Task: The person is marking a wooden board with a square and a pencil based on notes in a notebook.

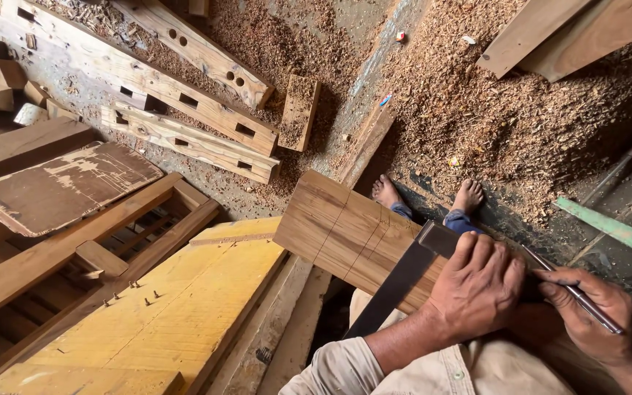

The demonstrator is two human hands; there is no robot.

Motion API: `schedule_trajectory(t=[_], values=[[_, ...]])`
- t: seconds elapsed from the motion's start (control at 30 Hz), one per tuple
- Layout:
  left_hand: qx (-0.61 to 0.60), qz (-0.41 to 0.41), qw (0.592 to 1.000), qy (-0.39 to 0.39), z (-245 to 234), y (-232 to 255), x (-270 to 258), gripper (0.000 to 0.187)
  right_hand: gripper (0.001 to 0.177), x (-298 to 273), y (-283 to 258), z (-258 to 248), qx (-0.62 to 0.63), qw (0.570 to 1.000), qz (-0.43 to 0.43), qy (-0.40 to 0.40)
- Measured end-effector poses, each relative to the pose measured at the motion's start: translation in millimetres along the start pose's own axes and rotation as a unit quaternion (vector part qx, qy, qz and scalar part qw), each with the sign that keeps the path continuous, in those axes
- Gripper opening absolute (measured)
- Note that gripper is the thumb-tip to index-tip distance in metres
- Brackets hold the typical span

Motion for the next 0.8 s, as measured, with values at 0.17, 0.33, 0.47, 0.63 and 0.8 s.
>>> schedule_trajectory(t=[0.17,0.33,0.47,0.63,0.8], values=[[0.001,-0.007,1.000,-0.005,-2,0,2,0.034,0.017,1,-1,-1,-0.011,1.000,-0.029,0.006],[-0.024,-0.011,1.000,-0.001,-6,-1,4,0.030,0.018,2,8,2,0.001,1.000,0.000,-0.028],[-0.012,-0.007,1.000,0.006,-6,0,4,0.030,0.019,2,2,1,0.018,1.000,-0.007,-0.017],[-0.004,-0.008,1.000,0.012,-8,1,5,0.031,0.020,22,-32,-9,-0.024,0.997,0.077,-0.023],[-0.069,-0.038,0.996,-0.053,-24,2,15,0.055,0.028,72,-140,-36,0.076,0.983,-0.159,0.042]])
Point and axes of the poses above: each hand's wrist, its own x-axis towards the middle knuckle, its own z-axis out of the palm, y = z × x, the point moved 4 cm from there along x, towards the middle knuckle, and after that the axes turned 9 degrees about -x, right-handed, at the moved point
